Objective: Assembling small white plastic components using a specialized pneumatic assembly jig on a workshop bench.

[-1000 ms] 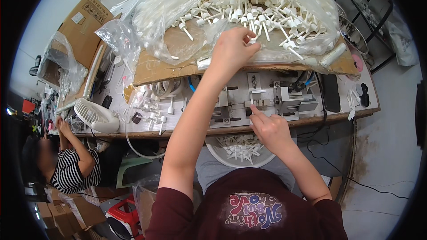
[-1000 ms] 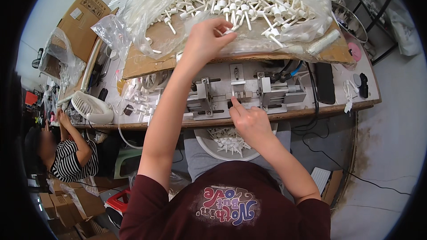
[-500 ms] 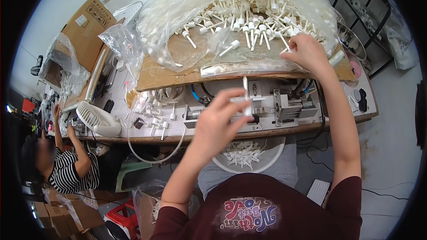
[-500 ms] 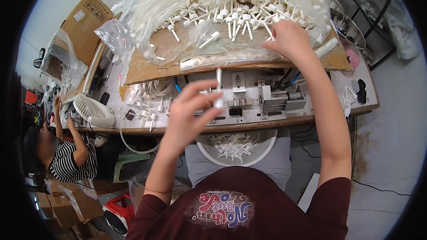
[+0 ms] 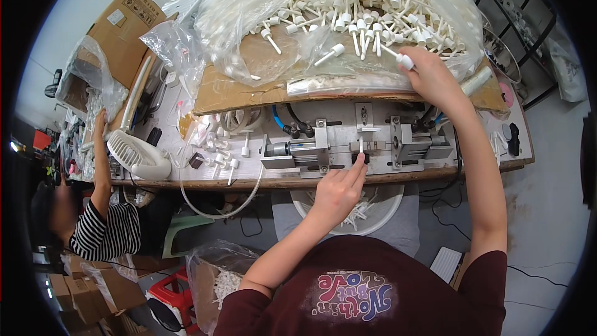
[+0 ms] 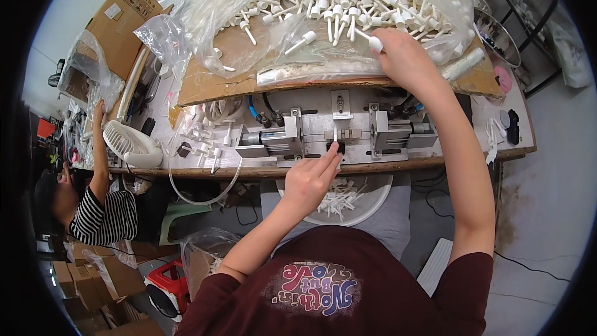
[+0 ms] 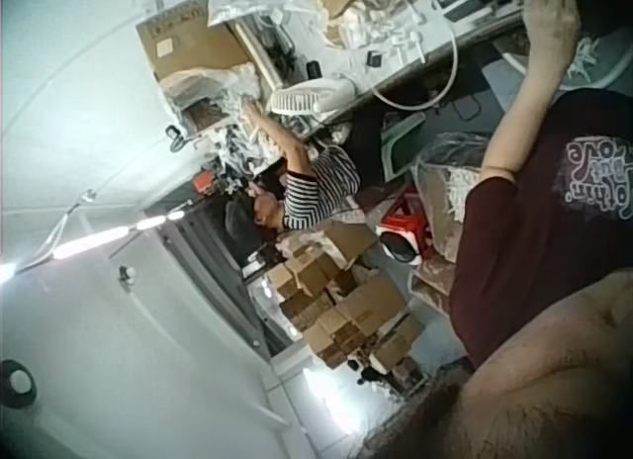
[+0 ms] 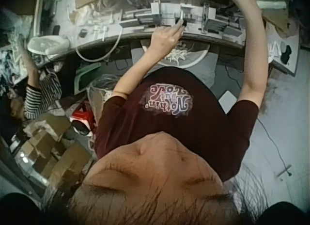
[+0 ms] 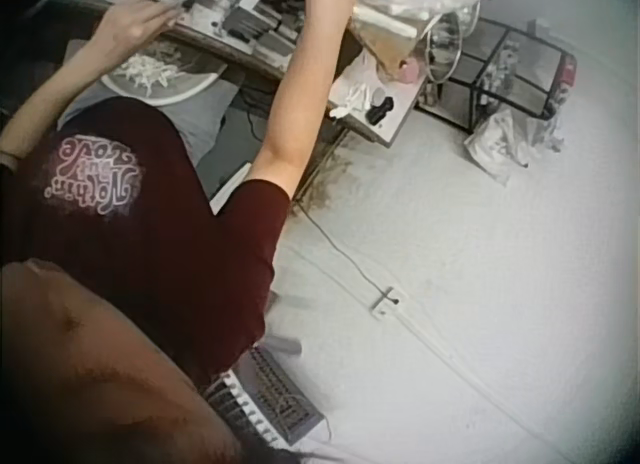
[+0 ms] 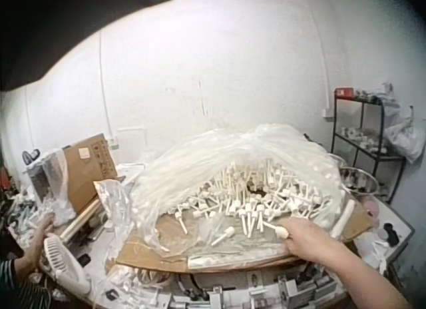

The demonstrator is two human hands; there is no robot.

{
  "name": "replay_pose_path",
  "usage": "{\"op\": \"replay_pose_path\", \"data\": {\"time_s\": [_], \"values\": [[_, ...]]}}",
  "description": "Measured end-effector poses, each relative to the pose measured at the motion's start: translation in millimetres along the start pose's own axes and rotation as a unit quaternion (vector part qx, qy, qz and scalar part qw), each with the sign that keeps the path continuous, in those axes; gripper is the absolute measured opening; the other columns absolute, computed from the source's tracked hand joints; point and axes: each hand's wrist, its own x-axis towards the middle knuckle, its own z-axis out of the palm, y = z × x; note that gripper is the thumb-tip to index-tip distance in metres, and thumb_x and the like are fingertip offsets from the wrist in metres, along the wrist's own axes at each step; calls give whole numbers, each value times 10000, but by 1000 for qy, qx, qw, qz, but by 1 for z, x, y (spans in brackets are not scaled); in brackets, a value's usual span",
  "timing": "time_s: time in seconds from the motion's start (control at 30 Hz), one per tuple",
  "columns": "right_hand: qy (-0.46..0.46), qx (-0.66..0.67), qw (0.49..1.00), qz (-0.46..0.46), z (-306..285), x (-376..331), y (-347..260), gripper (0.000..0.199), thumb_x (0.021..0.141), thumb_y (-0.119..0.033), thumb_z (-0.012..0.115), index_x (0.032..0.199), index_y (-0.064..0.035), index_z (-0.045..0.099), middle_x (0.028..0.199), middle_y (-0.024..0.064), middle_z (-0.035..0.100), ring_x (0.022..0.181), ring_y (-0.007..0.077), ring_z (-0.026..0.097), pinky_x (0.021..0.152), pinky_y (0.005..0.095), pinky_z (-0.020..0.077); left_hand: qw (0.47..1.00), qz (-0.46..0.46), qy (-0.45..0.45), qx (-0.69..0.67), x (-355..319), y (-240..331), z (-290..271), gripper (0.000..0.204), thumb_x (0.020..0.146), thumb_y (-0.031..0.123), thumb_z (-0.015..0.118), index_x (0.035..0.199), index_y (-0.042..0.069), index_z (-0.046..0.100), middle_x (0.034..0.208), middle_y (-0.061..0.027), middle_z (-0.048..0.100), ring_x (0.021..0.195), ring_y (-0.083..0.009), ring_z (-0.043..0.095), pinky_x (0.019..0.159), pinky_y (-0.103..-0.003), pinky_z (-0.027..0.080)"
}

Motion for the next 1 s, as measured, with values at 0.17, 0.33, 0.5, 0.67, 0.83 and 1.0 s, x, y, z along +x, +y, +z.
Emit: {"op": "replay_pose_path", "data": {"time_s": [0.17, 0.33, 0.5, 0.67, 0.83, 1.0], "values": [[22, 174, 972, 156, -27, -28, -50, 267, 939, -149, 630, 1167, -10, 643, 789, 145, 683, 733, 215, 659, 693, 312, 488, 1000, -6, -3, 7, 10, -4, 1, 336, 727, 120, 766, 1043, 15, 721, 1227, -115, 684, 659, -169, 649, 639, -290, 497], [-12, 411, 886, 215, -11, -87, -72, 302, 996, -180, 592, 1240, -3, 603, 983, 53, 739, 760, 50, 560, 676, 229, 442, 1000, -27, -12, -10, 13, -2, -2, 333, 712, 132, 784, 1025, 29, 733, 1193, -103, 702, 610, -174, 652, 613, -295, 496], [-111, 567, 745, 334, -4, -125, -98, 266, 1016, -190, 565, 1230, -32, 563, 1001, 42, 736, 538, -37, 347, 451, 169, 277, 991, -73, 5, -111, 13, -1, -10, 381, 764, 162, 784, 1095, 6, 679, 1131, -114, 703, 671, -199, 676, 616, -308, 532], [-118, 586, 750, 284, 17, -150, -109, 271, 997, -177, 604, 1213, -15, 581, 1014, 46, 720, 733, 34, 548, 647, 200, 446, 904, -225, 135, -337, 23, 20, -27, 464, 694, 71, 852, 1119, 37, 669, 955, -92, 690, 780, -207, 705, 662, -312, 573], [-128, 535, 778, 305, 21, -159, -109, 217, 971, -166, 653, 1119, -7, 654, 914, -5, 656, 841, 47, 568, 733, 214, 457, 962, -82, 75, -251, 22, 11, -31, 293, 745, 32, 794, 1027, 32, 712, 1016, -91, 674, 804, -220, 691, 661, -315, 561], [-86, 514, 761, 386, 9, -160, -104, 152, 961, -168, 667, 986, -19, 651, 840, -31, 618, 766, 20, 536, 655, 197, 421, 968, -128, 40, -210, 9, 6, -24, 310, 763, 16, 763, 1068, 35, 713, 1081, -102, 683, 840, -225, 676, 677, -339, 561]]}}
